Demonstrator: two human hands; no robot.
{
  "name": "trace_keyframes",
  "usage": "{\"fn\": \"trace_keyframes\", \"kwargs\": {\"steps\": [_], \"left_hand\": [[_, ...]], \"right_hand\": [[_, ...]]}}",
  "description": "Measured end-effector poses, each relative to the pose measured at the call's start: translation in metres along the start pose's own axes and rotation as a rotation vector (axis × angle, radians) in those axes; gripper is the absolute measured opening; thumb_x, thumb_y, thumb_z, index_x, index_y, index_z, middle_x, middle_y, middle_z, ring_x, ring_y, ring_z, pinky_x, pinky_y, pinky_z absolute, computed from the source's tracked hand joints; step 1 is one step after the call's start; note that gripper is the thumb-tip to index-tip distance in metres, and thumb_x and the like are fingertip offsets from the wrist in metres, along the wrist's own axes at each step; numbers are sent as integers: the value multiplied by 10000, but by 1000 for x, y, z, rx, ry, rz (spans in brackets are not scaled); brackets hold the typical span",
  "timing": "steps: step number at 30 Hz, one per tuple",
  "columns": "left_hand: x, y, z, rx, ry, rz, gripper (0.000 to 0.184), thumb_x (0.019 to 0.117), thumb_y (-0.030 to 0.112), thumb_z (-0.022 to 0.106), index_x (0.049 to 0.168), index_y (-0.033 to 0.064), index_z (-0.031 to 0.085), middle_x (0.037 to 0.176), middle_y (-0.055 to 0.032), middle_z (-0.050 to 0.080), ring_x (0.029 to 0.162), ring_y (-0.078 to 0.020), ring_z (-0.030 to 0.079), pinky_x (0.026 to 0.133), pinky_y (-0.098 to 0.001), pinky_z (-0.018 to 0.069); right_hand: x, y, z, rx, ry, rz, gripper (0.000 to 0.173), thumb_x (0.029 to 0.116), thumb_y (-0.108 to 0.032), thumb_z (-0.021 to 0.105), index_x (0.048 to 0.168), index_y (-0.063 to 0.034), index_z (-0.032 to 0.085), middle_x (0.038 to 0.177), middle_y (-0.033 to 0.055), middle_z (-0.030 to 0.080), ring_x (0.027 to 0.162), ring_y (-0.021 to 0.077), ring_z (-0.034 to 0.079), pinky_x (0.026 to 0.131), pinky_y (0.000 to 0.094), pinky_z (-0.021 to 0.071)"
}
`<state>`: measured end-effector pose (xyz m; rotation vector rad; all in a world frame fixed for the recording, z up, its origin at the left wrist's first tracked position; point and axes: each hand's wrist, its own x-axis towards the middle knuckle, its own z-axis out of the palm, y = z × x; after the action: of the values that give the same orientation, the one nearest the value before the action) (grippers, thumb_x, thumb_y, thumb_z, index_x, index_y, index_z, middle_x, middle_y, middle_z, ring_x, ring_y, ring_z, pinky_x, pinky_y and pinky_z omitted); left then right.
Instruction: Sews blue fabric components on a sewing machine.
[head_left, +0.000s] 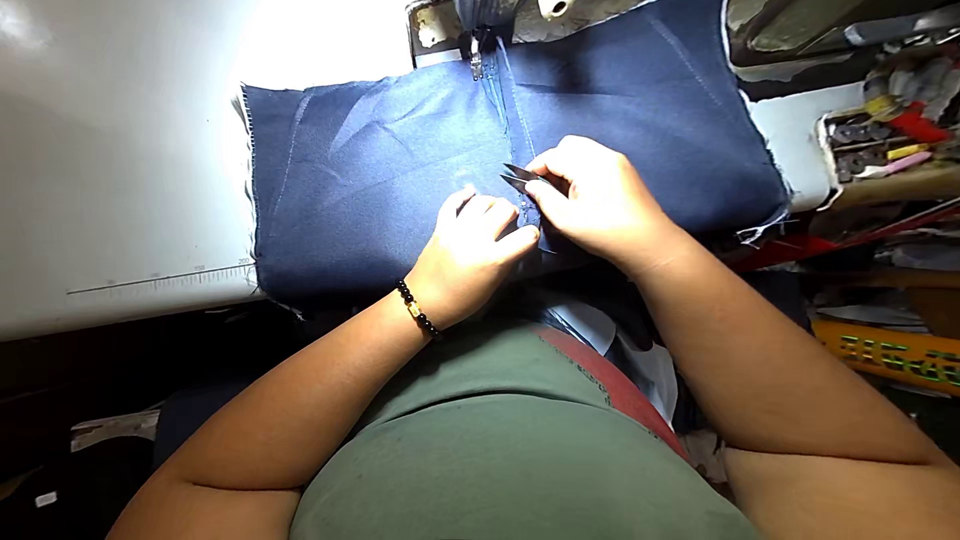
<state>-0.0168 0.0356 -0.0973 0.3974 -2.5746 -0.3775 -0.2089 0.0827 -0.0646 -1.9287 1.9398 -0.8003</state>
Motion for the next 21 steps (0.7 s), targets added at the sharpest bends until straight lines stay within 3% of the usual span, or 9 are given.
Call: {"fn": "trace_keyframes", "kwargs": {"steps": [3,6,9,13,21], "left_hand": [[0,-1,1,8,4,6,197,976,64,591,1062,114,761,1070,-148,701,1076,-348,659,1030,-585,447],[-1,-1,2,2,9,14,211,964,55,593,1061,116,769,1044,-137,698,1043,-329,661,1033,-576,442],[-2,-3,5,-6,40,21,204,970,53,596,1060,121,765,1050,-140,708,1046,-330,669,1047,-573,434],[-2,-3,3,-26,37,17,190,956,57,611,1046,111,770,1040,-146,708,1038,-336,672,1036,-590,435],[-4,-5,5,-33,68,32,199,951,45,613,1056,106,771,1026,-155,708,1019,-317,679,1055,-576,428]], "right_hand": [[0,-8,-12,-351,-119,-77,242,1034,-125,501,1108,-77,726,904,161,662,827,348,694,645,497,538],[-2,-9,-15,-564,-200,-133,324,1030,-115,416,1242,-111,662,858,187,614,817,406,641,648,516,420],[-7,-3,-17,-599,-149,-192,301,1074,-280,443,1106,-76,663,799,173,580,785,408,623,644,520,406],[-10,-2,-21,-605,-107,-218,297,1081,-253,442,1010,-62,658,766,169,574,749,399,616,641,519,398],[-13,-9,-14,-630,-84,-220,275,1072,-192,446,994,-61,675,746,155,584,730,373,610,646,497,389]]}}
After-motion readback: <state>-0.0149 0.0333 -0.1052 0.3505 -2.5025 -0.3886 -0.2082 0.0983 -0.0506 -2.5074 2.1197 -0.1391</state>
